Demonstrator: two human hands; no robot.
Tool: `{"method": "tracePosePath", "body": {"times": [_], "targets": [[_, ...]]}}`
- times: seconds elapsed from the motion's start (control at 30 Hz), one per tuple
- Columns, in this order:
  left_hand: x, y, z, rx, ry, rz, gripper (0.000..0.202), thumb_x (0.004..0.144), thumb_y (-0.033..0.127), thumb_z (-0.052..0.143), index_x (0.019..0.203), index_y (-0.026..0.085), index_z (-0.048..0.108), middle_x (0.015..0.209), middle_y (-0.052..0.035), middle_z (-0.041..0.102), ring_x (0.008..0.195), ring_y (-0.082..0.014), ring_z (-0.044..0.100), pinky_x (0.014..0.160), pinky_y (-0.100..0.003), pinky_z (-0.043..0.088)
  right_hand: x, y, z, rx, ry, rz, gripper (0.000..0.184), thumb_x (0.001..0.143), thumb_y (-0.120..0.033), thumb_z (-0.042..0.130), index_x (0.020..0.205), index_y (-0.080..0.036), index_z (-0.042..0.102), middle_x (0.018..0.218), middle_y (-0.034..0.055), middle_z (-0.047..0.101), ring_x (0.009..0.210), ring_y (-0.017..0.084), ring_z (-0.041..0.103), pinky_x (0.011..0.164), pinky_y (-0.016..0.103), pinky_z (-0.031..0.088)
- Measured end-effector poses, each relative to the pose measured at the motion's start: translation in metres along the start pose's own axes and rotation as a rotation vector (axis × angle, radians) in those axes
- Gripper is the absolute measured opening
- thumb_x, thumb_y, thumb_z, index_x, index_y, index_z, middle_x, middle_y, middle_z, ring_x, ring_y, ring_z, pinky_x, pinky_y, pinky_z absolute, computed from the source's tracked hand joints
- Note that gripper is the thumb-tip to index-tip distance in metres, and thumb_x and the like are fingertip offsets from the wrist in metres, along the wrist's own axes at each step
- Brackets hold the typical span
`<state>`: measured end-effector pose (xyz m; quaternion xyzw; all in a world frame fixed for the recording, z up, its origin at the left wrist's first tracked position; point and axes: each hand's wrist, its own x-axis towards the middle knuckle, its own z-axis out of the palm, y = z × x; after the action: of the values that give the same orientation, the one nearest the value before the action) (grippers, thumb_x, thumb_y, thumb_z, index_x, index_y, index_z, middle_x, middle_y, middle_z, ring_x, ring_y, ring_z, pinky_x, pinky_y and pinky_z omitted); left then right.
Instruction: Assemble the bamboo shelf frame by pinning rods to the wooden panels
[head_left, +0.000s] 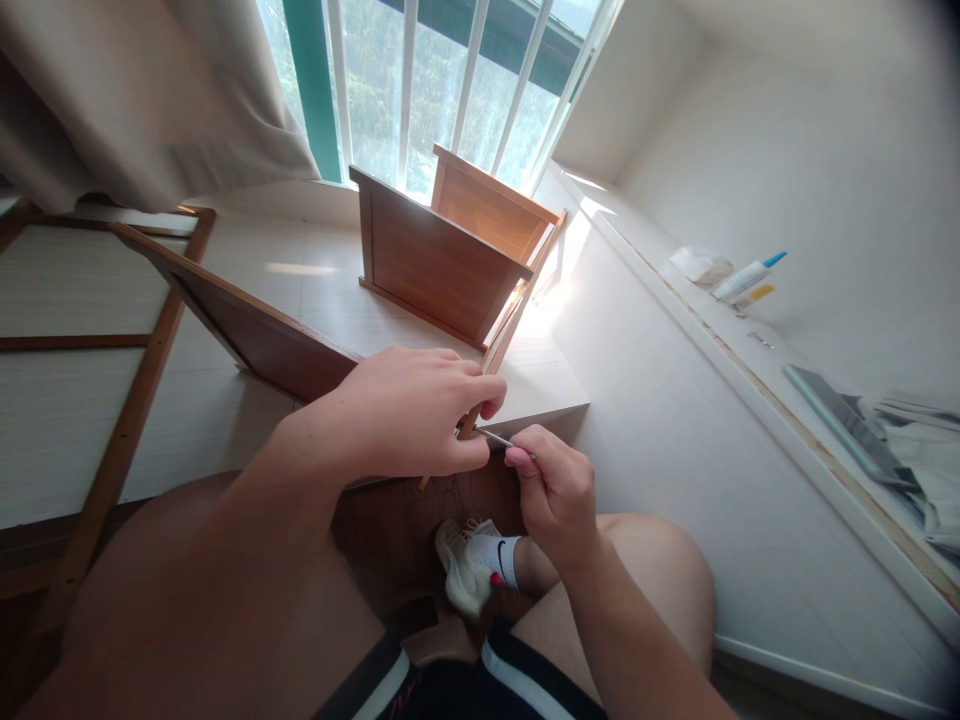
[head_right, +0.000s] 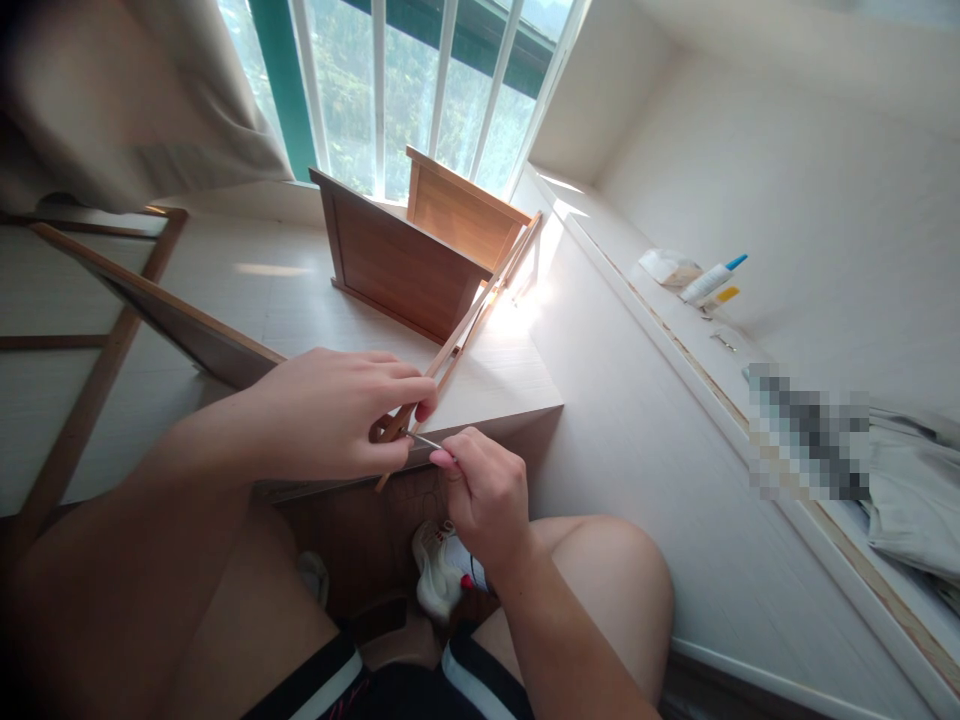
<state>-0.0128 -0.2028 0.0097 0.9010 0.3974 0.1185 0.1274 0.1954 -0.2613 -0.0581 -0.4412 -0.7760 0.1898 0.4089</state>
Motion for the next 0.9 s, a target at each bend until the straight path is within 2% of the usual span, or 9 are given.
{"method": "tracePosePath", "body": {"times": [0.1,0.23,0.5,0.63,0.9], "targets": [[0.0,0.0,0.0,-0.002,0.0,0.004,0.018,0.081,0.045,0.054,0.085,0.028,0.059,0.077,0.0024,0.064,0.074,-0.0184,0.056,0.057,-0.031,0.026,-0.001,-0.005,0.004,0.11,0.006,0.14,0.03,0.1,-0.026,0.049,0.071,-0.018,0.057,0.064,-0.0006,0.051,0.058,0.012,0.046,0.058,0.027,0.034],[0.0,0.001,-0.001,-0.001,-0.001,0.001,0.018,0.082,0.045,0.054,0.085,0.028,0.059,0.077,0.0024,0.064,0.075,-0.0185,0.057,0.056,-0.031,0.026,-0.002,-0.013,0.013,0.407,0.038,0.391,0.044,0.101,-0.038,0.047,0.062,-0.018,0.054,0.054,-0.0008,0.052,0.049,0.011,0.044,0.049,0.026,0.032],[0.0,0.001,-0.001,0.003,-0.001,0.009,0.017,0.081,0.044,0.054,0.085,0.028,0.06,0.079,0.0014,0.066,0.076,-0.0193,0.058,0.056,-0.031,0.027,0.007,-0.025,0.015,0.991,0.016,0.802,0.048,0.094,-0.045,0.053,0.054,-0.019,0.045,0.038,-0.0027,0.047,0.031,0.007,0.033,0.034,0.022,0.017],[0.0,0.001,-0.001,0.01,0.002,0.013,0.017,0.081,0.043,0.055,0.086,0.028,0.061,0.079,0.0013,0.067,0.078,-0.0197,0.059,0.057,-0.031,0.028,0.01,-0.027,0.012,1.098,-0.006,0.868,0.047,0.092,-0.043,0.056,0.053,-0.018,0.046,0.035,-0.0029,0.045,0.029,0.006,0.031,0.033,0.02,0.016],[0.0,0.0,0.0,0.005,0.008,0.029,0.014,0.079,0.04,0.056,0.087,0.029,0.061,0.08,0.0027,0.067,0.079,-0.0192,0.059,0.057,-0.031,0.027,0.007,-0.026,0.011,1.069,-0.013,0.859,0.046,0.092,-0.042,0.057,0.054,-0.018,0.046,0.037,-0.0027,0.046,0.03,0.006,0.033,0.034,0.02,0.015]]}}
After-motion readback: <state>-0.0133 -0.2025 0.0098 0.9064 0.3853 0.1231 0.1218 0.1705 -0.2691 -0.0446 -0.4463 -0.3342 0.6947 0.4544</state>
